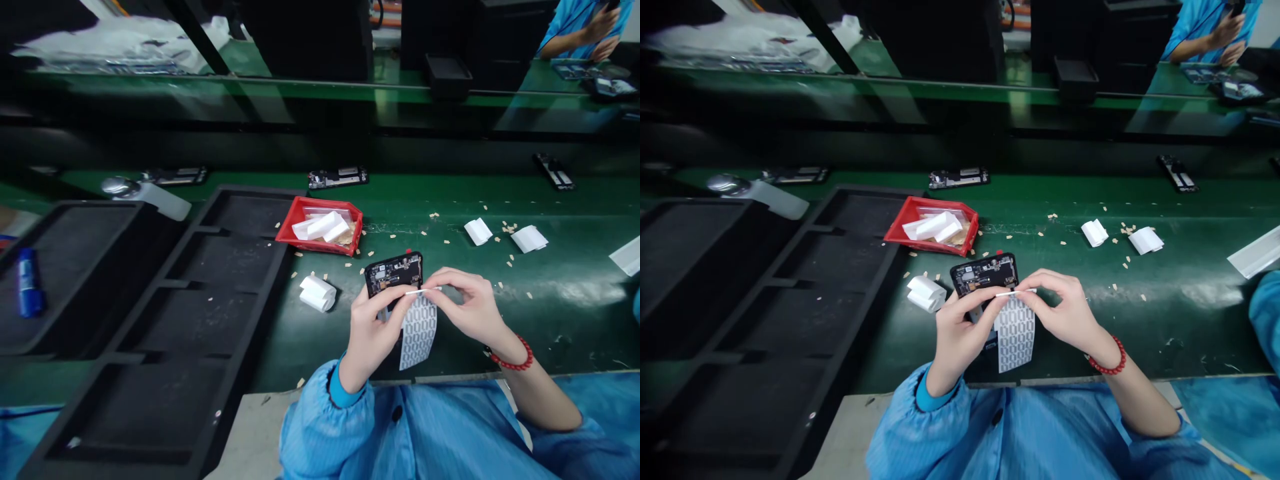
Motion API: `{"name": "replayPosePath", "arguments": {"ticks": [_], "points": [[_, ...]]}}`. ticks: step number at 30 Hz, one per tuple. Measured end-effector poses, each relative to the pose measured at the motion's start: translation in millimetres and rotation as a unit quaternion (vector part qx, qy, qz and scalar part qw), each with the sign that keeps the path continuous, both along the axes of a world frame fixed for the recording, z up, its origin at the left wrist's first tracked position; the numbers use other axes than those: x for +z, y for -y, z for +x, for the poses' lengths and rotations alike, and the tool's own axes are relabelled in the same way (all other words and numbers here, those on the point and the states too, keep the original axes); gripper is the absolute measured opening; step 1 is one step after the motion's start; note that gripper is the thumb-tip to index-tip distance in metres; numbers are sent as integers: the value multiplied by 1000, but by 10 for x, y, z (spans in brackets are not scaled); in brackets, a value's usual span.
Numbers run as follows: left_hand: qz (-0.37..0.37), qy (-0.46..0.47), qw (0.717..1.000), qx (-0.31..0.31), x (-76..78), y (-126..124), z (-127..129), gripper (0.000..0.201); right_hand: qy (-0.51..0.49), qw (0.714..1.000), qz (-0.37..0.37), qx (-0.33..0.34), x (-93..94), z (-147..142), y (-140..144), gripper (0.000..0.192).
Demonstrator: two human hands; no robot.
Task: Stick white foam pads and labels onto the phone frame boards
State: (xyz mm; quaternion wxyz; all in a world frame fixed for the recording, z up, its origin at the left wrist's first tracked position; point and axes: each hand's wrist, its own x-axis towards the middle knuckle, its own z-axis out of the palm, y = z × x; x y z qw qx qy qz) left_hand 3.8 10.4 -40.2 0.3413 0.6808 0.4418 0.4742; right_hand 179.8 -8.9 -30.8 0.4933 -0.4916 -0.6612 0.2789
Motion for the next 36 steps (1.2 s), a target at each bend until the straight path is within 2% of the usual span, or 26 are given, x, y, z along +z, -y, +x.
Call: {"name": "replayPosePath", "arguments": {"ticks": [7,11,14,18,22,25,29,32,34,36], "points": [[32,14,999,33,-6,16,76,13,40,997,56,-22,-26,-76,5,16],[35,10,998,42,-27,3,68,13,77,992,91,-30,6,-48,-5,13],[29,5,999,41,-41,-2,62,15,159,977,136,-39,31,5,-8,16],[7,1,999,42,-49,-4,70,14,264,943,199,-29,10,76,-14,22],[-25,0,999,40,-57,-14,73,15,309,921,238,-6,-48,107,-32,23],[-57,-7,997,43,-103,-39,73,17,283,937,202,33,-46,112,-16,15],[-114,-37,992,33,-254,-132,79,18,191,975,101,60,51,123,28,13],[-139,-56,989,3,-362,-237,39,17,138,988,20,65,143,123,0,10],[-137,-64,988,-12,-368,-287,-29,20,130,988,-17,76,186,101,-57,9],[-122,-71,990,-19,-306,-289,-117,30,128,987,-31,87,210,54,-133,9]]}}
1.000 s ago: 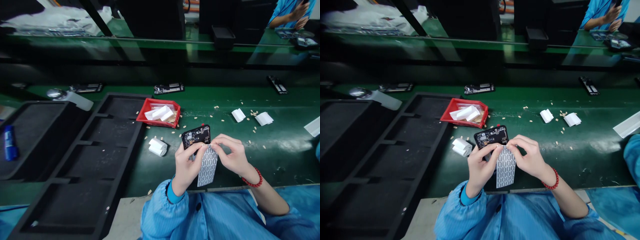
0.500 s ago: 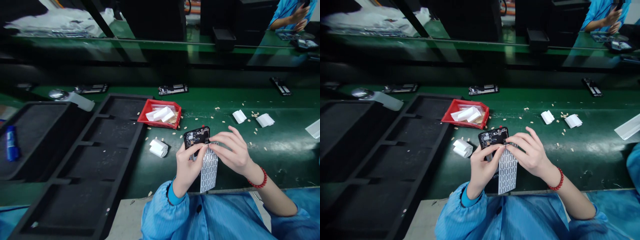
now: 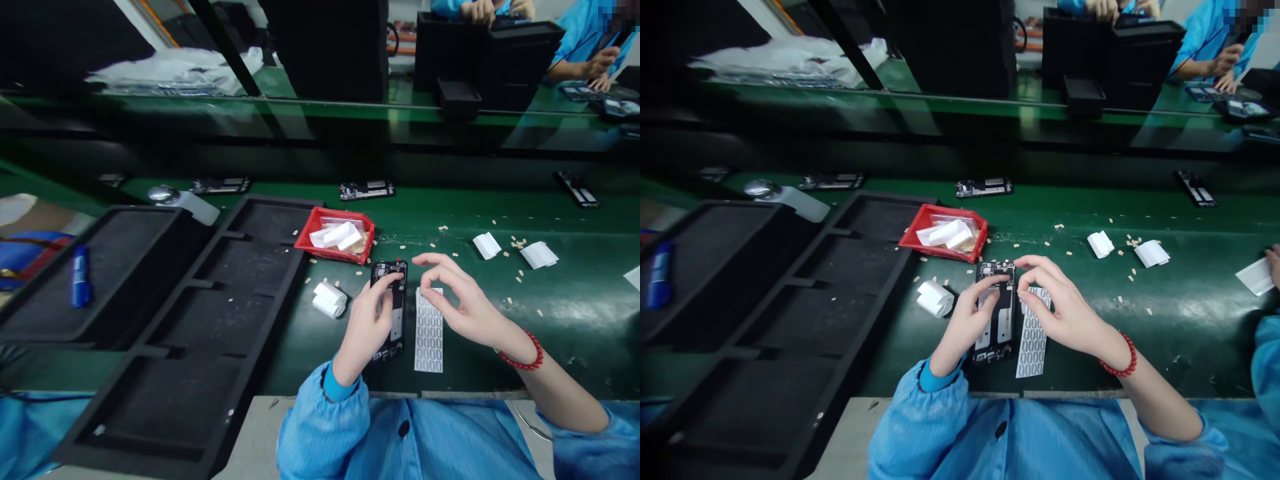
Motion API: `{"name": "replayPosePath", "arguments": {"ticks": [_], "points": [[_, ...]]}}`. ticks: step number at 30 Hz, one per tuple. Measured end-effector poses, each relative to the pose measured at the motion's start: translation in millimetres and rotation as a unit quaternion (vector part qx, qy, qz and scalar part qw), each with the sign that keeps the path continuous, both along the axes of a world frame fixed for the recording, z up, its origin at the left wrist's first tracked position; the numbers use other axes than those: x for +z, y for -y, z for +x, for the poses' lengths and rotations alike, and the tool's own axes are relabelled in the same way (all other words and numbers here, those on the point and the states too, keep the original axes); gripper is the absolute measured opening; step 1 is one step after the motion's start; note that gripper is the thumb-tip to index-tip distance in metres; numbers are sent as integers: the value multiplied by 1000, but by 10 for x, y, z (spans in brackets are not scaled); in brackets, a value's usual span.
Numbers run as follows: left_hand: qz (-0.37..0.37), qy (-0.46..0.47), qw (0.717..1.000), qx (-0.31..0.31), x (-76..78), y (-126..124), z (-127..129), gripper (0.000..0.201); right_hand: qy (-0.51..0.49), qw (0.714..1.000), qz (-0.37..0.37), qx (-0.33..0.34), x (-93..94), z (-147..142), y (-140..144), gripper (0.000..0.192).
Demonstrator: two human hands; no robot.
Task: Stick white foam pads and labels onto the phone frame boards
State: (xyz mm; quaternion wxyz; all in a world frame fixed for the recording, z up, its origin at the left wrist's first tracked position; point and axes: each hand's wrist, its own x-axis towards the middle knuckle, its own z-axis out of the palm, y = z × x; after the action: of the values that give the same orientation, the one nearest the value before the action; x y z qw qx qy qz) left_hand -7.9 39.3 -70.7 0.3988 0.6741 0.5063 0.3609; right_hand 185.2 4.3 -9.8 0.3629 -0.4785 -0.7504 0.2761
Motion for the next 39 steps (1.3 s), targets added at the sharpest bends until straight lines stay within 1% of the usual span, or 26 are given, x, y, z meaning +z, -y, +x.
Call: {"name": "replayPosePath", "arguments": {"ticks": [2,4,7,9,11,12,14,18,21,26,29,31,32,33,34,35,37,39], "points": [[19,-4,1000,-15,108,57,-82,36,-4,1000,4,13,10,-67,-76,9],[37,0,998,-45,214,158,-140,38,-9,999,13,29,15,-143,-139,10],[48,39,995,-78,309,321,-179,42,-36,998,27,38,22,-242,-186,10],[30,68,994,-83,341,402,-186,48,-78,996,34,6,28,-287,-180,12],[3,90,992,-85,372,453,-184,52,-129,990,25,-45,37,-317,-146,21],[-9,99,991,-86,390,469,-182,54,-149,986,14,-66,43,-330,-123,21],[-19,117,989,-87,426,487,-173,56,-171,982,-15,-85,58,-354,-75,16],[-17,139,987,-81,459,499,-149,57,-181,979,-59,-72,93,-401,-28,7],[-22,142,986,-79,450,506,-135,56,-186,978,-59,-68,105,-416,-40,4],[-46,136,987,-76,444,516,-125,53,-195,977,-68,-47,103,-403,-54,12],[-68,149,984,-77,457,528,-116,53,-208,976,-41,-39,122,-392,-25,12],[-106,182,977,-37,474,532,-98,59,-200,979,-6,-45,161,-383,18,12],[-138,209,968,-6,486,530,-84,61,-193,980,13,-47,191,-378,45,12],[-176,244,953,23,501,523,-66,61,-185,981,28,-43,227,-373,75,13],[-217,286,933,44,518,514,-47,58,-175,983,35,-30,266,-370,104,14],[-260,329,907,53,535,502,-28,52,-162,986,33,-10,307,-368,129,15],[-352,405,843,44,559,484,4,40,-128,991,21,30,380,-367,159,16],[-450,460,764,46,559,489,22,32,-90,995,13,38,429,-369,157,17]]}}
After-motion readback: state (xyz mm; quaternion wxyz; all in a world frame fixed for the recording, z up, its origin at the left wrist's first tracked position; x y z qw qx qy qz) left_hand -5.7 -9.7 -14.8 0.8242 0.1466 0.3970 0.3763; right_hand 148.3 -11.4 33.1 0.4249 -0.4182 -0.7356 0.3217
